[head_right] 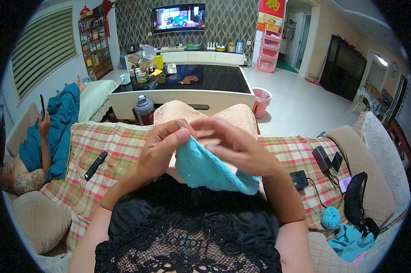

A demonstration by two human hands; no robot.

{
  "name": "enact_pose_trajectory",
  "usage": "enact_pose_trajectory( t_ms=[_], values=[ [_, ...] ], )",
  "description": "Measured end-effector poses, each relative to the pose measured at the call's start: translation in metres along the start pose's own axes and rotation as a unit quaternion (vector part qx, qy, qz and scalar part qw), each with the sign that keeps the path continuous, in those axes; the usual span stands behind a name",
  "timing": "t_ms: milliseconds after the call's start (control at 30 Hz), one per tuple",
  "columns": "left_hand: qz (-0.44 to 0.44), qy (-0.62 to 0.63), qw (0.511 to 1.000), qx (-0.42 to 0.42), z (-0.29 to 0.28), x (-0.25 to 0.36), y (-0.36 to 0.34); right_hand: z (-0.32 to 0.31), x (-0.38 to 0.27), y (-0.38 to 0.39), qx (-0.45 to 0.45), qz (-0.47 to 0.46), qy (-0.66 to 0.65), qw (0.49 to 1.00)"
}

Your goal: The person knits a light blue fabric using knitting needles and yarn while lying on a sofa. The hands repeatedly loop and pull the yarn through stitches to extend the knitted piece.

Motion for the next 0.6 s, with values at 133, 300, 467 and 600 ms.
enact_pose_trajectory(
  t_ms=[133,300,467,600],
  values=[
    [0.047,0.003,0.999,-0.001,-0.004,0.009,0.003,0.000,0.008,0.011,-0.079,0.087,-0.013,0.993],
    [0.127,0.066,0.989,-0.026,-0.002,0.001,-0.001,-0.032,0.021,0.017,-0.091,0.069,0.016,0.993],
    [0.104,0.095,0.989,-0.035,0.000,-0.003,-0.004,-0.102,0.034,0.024,0.035,-0.013,-0.147,0.988],
    [0.045,0.086,0.993,-0.060,0.000,-0.008,0.000,-0.158,0.051,0.025,0.165,0.035,-0.129,0.977]
  ],
)
Point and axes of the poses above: each hand's wrist, its own y-axis away from the middle knuckle, its own z-axis out of the palm, x = y × z, the point moved 3 cm from there along -y, towards the middle knuckle, and after that the axes turned 11 degrees about x, right-handed, at the moved point
